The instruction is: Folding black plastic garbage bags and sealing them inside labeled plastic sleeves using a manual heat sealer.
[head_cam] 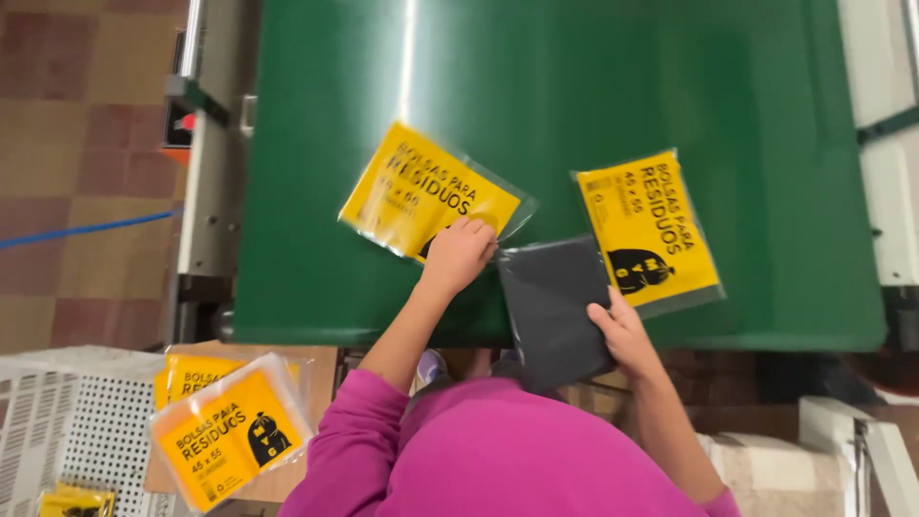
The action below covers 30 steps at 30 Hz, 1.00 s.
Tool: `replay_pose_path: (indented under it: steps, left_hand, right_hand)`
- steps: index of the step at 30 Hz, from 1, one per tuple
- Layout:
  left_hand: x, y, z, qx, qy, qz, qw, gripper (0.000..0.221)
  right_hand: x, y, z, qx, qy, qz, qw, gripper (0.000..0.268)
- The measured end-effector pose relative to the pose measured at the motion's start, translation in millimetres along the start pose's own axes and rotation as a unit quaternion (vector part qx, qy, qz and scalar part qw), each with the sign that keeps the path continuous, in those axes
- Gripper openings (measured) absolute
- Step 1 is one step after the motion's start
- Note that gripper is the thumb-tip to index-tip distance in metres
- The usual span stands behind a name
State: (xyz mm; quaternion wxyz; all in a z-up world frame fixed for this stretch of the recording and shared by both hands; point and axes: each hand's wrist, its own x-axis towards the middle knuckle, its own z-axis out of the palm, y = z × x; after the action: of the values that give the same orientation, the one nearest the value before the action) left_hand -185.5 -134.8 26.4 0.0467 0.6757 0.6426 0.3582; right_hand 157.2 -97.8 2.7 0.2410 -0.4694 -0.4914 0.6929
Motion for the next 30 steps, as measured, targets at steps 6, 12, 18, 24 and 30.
replay_pose_path:
  steps: [6, 12, 18, 24, 30]
  left_hand:
    - [4.4, 11.2, 20.6, 0.063, -0.038, -0.004, 0.997, 0.013]
    - [15.0, 22.8, 5.2, -0.052, -0.019, -0.046, 0.997, 0.029]
    - [11.7, 20.4, 17.6, -0.017, -0.038, -0.03, 0.999, 0.012]
    - [-20.0, 46.9, -45.4, 0.067, 0.016, -0.02, 0.997, 0.017]
    - [-67.9, 1.6, -19.2, -0.032, -0.033, -0.336, 0.941, 0.021]
  right_hand:
    - [-1.4, -8.0, 31.5, 0.019, 0.025, -0.074, 0.997, 0.043]
    - [14.3, 0.9, 51.0, -0.101, 0.021, -0.094, 0.99, 0.027]
    - [56.9, -7.2, 80.4, -0.276, -0.076, -0.073, 0.955, 0.032]
    - [94.2, -40.0, 76.9, -0.319, -0.002, -0.109, 0.942, 0.036]
    - [123.6, -72.1, 80.9, -0.255, -0.012, -0.03, 0.966, 0.022]
